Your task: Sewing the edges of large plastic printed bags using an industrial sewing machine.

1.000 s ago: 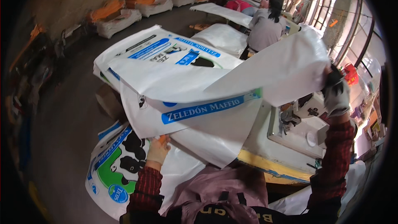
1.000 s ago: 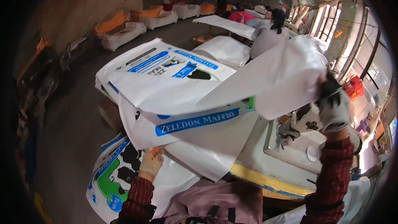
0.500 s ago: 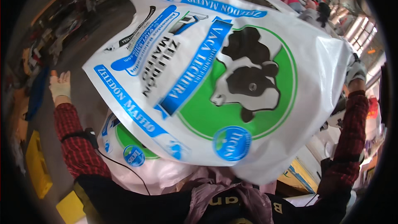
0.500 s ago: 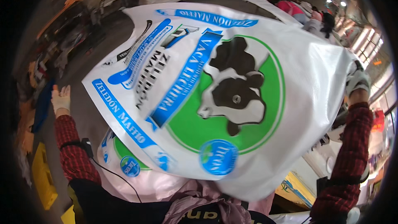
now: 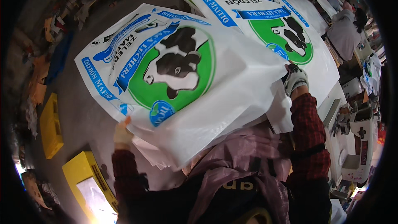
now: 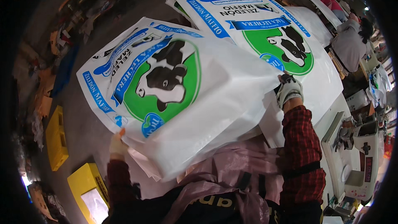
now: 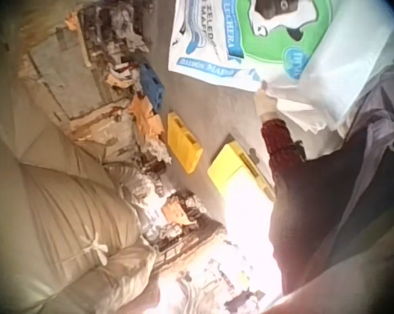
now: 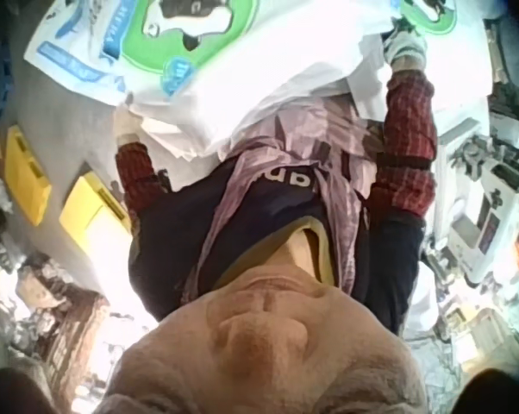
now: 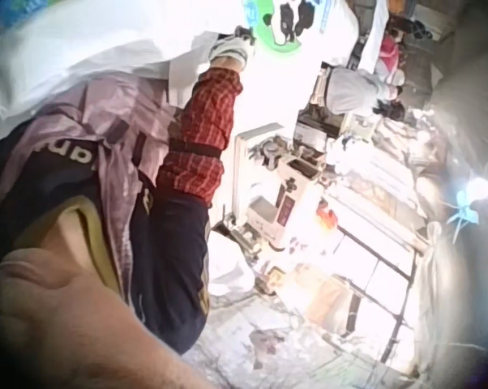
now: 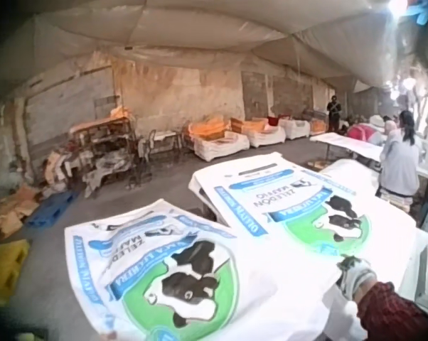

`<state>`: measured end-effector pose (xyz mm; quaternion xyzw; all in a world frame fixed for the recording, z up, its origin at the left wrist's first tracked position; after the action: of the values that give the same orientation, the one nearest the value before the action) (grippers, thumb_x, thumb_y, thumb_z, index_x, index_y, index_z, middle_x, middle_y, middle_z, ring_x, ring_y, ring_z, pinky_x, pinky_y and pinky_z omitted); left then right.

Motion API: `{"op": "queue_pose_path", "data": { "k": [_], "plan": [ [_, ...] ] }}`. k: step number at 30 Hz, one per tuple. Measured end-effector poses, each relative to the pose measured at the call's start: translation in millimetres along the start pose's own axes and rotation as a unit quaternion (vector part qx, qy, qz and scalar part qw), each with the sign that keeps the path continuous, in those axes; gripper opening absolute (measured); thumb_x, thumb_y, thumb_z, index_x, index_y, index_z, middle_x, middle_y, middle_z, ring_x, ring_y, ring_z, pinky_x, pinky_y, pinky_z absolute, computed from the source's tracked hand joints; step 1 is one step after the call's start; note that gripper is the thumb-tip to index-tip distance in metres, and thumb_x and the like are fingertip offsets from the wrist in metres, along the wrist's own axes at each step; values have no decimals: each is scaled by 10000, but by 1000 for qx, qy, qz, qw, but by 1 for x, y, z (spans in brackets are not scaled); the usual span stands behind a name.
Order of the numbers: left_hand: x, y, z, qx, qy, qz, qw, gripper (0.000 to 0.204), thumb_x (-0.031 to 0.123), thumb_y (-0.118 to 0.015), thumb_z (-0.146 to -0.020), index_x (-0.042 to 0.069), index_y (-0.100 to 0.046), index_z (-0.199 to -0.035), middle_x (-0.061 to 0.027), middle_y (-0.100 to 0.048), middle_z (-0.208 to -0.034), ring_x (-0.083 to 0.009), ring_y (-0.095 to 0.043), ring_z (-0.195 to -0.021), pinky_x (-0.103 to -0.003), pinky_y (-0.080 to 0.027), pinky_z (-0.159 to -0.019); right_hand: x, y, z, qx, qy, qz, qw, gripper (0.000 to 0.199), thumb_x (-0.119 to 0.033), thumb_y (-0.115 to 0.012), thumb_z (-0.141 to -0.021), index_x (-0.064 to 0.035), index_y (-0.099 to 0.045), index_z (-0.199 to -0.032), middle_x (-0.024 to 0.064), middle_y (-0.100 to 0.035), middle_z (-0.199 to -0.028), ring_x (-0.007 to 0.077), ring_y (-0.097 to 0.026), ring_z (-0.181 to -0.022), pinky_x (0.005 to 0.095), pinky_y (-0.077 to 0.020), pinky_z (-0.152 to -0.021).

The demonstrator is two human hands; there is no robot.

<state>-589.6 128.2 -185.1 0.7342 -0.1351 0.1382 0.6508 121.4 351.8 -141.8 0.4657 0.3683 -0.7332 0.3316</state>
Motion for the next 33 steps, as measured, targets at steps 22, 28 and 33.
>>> {"op": "queue_pose_path", "data": {
  "k": [22, 28, 33],
  "plan": [
    [-109, -89, 200, 149, 565, 410, 700, 327, 428, -536, -845, 115, -567, -933, -36, -590, -748, -150, -573, -636, -298, -487, -531, 214, 38, 119, -352, 102, 895, 252, 451, -383, -512, -789, -99, -596, -1128, 130, -520, -1227, 254, -479, -1149, 348, -404, -930],
    [47, -106, 197, -79, 156, 166, 971, 506, 470, -492, -851, 80, -495, -1173, -85, -608, -994, -263, -603, -834, -380, -494, -712, 223, 59, 98, -281, 88, 854, 430, 394, -263, -490, -786, -65, -573, -1116, 163, -517, -1207, 280, -492, -1122, 363, -407, -934],
    [75, -28, 157, 86, 271, -84, 955, 373, 266, -670, -749, 2, -544, -981, -202, -594, -945, -361, -589, -839, -396, -476, -713, 233, 66, 86, -275, 108, 821, 488, 425, -213, -523, -766, -51, -531, -1159, 183, -520, -1195, 293, -500, -1113, 358, -415, -928]
  ]
}}
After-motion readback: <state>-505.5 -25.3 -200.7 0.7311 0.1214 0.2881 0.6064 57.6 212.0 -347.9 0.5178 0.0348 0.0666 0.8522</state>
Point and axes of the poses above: each hand's wrist, its own z-axis away from the middle knuckle, its own y-axis out of the back of the hand, x = y × z, the point moved 8 cm from there along -z, towards the middle knuckle
